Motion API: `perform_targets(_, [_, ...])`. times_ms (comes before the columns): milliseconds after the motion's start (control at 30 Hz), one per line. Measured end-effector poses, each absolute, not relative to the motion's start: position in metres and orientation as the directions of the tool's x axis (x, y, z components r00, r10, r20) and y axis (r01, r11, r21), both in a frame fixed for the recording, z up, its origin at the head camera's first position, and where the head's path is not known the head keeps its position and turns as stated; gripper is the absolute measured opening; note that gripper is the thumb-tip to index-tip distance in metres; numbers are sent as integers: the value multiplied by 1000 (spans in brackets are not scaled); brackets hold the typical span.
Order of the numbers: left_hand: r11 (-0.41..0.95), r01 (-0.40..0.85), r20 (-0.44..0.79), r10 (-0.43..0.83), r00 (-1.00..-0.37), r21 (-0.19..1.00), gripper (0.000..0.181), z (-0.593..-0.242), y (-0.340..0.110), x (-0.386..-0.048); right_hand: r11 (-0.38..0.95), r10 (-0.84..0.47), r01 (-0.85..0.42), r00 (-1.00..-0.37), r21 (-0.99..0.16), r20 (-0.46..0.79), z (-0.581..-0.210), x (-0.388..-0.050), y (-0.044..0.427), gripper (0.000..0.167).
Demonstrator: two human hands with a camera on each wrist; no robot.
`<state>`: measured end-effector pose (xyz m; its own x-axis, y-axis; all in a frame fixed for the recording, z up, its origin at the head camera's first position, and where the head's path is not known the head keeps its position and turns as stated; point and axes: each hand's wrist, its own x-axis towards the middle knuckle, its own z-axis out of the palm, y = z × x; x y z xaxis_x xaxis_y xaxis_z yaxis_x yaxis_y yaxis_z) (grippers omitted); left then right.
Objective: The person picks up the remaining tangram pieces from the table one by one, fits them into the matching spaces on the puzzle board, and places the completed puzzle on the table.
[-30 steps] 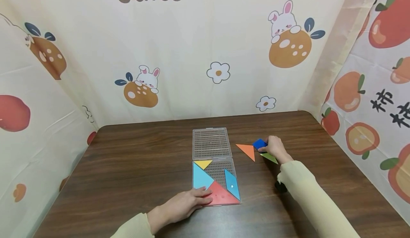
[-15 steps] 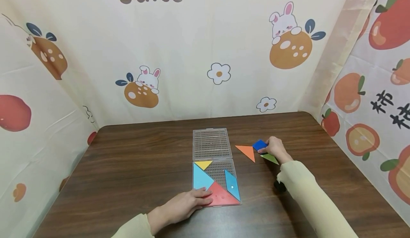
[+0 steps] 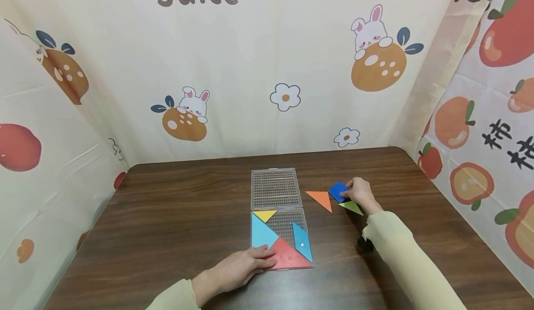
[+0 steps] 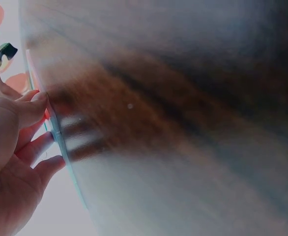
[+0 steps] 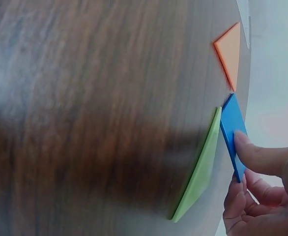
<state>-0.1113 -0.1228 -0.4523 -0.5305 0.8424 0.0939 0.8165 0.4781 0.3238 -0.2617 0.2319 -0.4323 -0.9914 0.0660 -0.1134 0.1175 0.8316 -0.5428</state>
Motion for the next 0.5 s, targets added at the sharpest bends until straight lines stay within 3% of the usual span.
perform_targets(300, [467,825,112,845,-522,319,34,-454,-123,-112,820,82,87,-996,-566,-35,-429,-260,232,15])
perform_targets(500, [468,822,108,845,-524,323,34,-455,-123,-112,816,70,49,-997,-576,14,-427,-258,230,13])
